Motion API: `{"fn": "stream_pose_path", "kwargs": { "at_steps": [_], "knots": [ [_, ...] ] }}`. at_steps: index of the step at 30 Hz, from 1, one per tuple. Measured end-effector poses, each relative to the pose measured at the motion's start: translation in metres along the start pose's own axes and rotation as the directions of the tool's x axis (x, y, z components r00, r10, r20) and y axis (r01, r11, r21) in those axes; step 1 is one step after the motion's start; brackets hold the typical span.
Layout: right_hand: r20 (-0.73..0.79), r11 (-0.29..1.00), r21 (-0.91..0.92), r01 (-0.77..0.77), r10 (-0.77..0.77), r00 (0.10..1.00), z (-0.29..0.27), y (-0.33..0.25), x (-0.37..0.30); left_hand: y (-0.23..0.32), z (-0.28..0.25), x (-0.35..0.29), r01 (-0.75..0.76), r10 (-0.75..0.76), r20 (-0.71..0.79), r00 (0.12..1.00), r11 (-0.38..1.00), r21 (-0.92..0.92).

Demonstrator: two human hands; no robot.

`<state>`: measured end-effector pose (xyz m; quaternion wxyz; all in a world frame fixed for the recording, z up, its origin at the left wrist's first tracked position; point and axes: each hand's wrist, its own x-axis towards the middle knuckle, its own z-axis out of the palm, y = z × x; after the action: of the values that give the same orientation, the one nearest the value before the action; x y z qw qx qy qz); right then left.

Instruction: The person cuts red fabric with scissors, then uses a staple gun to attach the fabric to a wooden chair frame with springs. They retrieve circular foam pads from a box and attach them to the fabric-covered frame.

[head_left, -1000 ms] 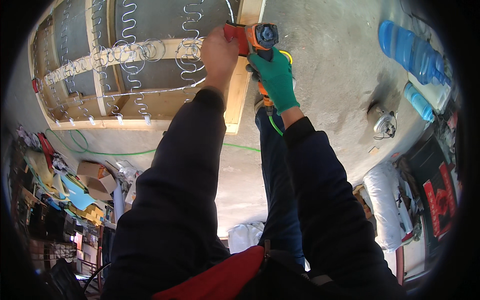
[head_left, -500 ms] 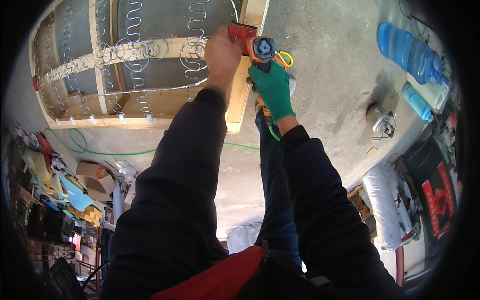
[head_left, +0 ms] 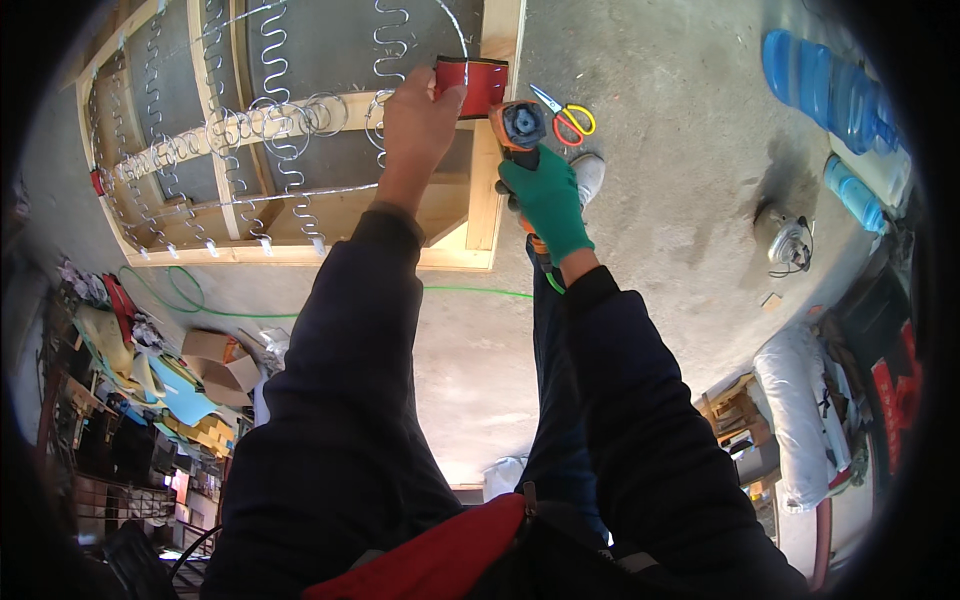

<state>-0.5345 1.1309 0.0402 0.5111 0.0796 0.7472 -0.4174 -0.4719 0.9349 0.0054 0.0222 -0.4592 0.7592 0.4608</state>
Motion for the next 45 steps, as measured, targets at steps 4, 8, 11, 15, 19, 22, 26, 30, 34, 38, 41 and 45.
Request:
{"fn": "stream_pose_path", "kwargs": {
  "at_steps": [4, 8, 11, 15, 19, 22, 26, 30, 34, 38, 41, 45],
  "knots": [
    [0.004, 1.000, -0.019, -0.016, 0.016, 1.000, -0.043, 0.012, -0.012, 0.012, -0.004, 0.000, 0.236, -0.173, 0.283, 0.943, 0.949, -0.209],
    [-0.001, 0.992, -0.099, 0.072, -0.073, 0.997, -0.101, 0.025, -0.021, 0.027, -0.003, 0.007, 0.187, -0.143, 0.383, 0.913, 0.979, -0.081],
    [-0.012, 0.998, 0.066, -0.014, 0.015, 1.000, -0.133, 0.032, -0.024, 0.037, 0.006, 0.013, 0.010, -0.071, 0.420, 0.905, 0.989, 0.147],
    [0.029, 0.990, 0.097, -0.107, 0.105, 0.994, -0.161, 0.038, -0.016, 0.042, 0.042, 0.019, 0.030, -0.083, 0.441, 0.894, 0.992, 0.126],
    [0.040, 0.992, 0.033, -0.122, 0.121, 0.992, -0.169, 0.042, -0.005, 0.038, 0.085, 0.017, -0.046, 0.000, 0.324, 0.946, 0.990, 0.132],
    [0.041, 0.992, 0.044, -0.114, 0.112, 0.993, -0.171, 0.036, 0.004, 0.034, 0.108, 0.014, -0.165, 0.121, 0.160, 0.980, 0.941, 0.294],
    [0.062, 0.996, -0.054, -0.077, 0.080, 0.995, -0.177, 0.019, 0.004, 0.035, 0.127, 0.018, -0.185, 0.147, 0.114, 0.983, 0.844, 0.503],
    [0.091, 0.926, -0.292, 0.239, -0.222, 0.971, -0.164, 0.016, -0.015, 0.040, 0.112, 0.048, -0.292, 0.155, 0.282, 0.947, 0.782, 0.550],
    [0.121, 0.676, -0.518, 0.524, -0.549, 0.827, -0.108, 0.034, -0.035, 0.046, 0.101, 0.090, -0.156, -0.245, 0.608, 0.755, 0.833, 0.530],
    [0.083, 0.738, -0.446, 0.506, -0.529, 0.845, -0.042, 0.041, -0.030, 0.048, 0.097, 0.113, -0.275, -0.205, 0.742, 0.638, 0.839, 0.469],
    [-0.008, 0.729, -0.455, 0.511, -0.577, 0.817, -0.007, 0.038, -0.007, 0.050, 0.098, 0.122, -0.266, -0.244, 0.771, 0.589, 0.842, 0.469],
    [-0.056, 0.750, -0.419, 0.511, -0.583, 0.810, 0.001, 0.038, 0.019, 0.055, 0.099, 0.126, -0.212, -0.349, 0.759, 0.550, 0.821, 0.531]
  ]
}}
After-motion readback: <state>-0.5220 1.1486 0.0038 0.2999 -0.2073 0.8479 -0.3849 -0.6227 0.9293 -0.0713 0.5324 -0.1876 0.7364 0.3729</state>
